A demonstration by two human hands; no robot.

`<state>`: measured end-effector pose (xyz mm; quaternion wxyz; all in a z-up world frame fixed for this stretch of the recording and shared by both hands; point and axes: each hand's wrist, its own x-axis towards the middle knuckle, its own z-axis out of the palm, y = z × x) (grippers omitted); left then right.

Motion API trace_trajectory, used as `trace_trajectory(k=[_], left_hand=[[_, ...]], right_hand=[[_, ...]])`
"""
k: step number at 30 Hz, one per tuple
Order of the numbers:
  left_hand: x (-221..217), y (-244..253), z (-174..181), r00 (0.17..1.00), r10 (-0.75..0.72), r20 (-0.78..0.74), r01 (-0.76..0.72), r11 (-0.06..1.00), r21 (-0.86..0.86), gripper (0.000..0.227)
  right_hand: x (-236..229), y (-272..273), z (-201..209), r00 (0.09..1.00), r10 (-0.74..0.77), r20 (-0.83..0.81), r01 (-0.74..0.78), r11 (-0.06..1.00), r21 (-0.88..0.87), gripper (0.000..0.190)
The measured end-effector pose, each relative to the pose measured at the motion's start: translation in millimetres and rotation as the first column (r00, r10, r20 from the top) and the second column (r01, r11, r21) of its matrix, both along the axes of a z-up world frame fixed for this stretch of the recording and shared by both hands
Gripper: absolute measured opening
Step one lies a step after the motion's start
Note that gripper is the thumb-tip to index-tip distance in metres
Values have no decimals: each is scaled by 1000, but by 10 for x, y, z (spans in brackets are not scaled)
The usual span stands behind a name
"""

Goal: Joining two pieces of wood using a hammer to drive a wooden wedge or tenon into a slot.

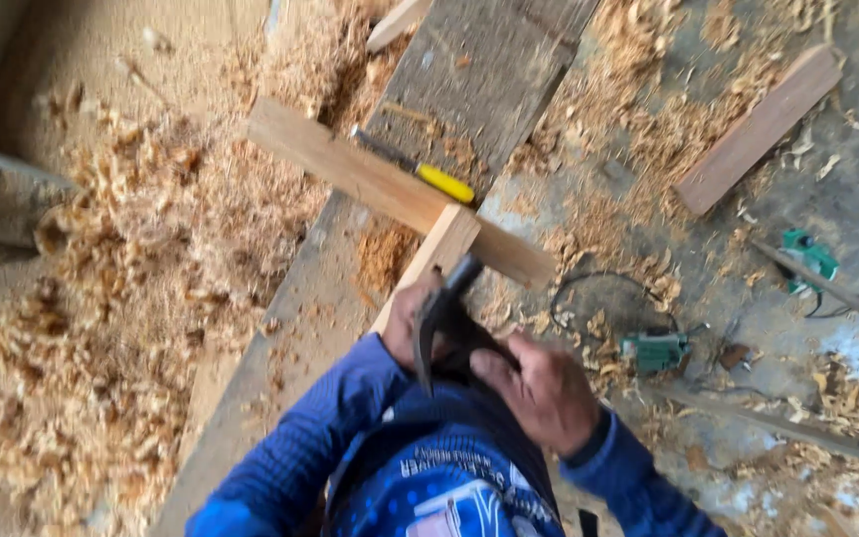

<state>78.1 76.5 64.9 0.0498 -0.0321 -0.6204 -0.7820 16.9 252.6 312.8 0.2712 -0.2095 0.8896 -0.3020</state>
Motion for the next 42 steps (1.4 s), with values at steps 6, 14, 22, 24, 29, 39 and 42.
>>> trace_trajectory(k=[6, 14, 22, 24, 29, 39, 42], left_hand=[[-149, -151, 408, 995, -19, -99, 11, 997, -80, 36], [-167, -222, 787, 992, 27, -121, -50, 980, -193, 35], [-265, -18, 397, 969, 161, -185, -192, 967, -165, 28], [-271, -45, -67, 975, 68, -212, -113, 971, -209, 36], [-187, -151, 287, 993, 62, -97, -82, 971, -225, 39], [-238, -157, 1333, 895, 172, -411, -191, 982, -6, 20], [-313, -155, 1481, 922, 191, -336, -224, 973, -62, 22]], right_hand=[[169, 6, -50, 996, -60, 61, 61, 998, -13, 61], [267, -23, 50, 974, -55, 220, 62, 998, -27, 60], [284, -150, 218, 968, -14, 249, 43, 993, -112, 59], [201, -163, 191, 982, -11, 191, 58, 969, -241, 58], [283, 49, -326, 977, -130, 171, 97, 978, 187, 60], [666, 48, -88, 962, 159, 220, -114, 972, -204, 58], [504, -69, 53, 977, 201, 73, -180, 957, -226, 57]])
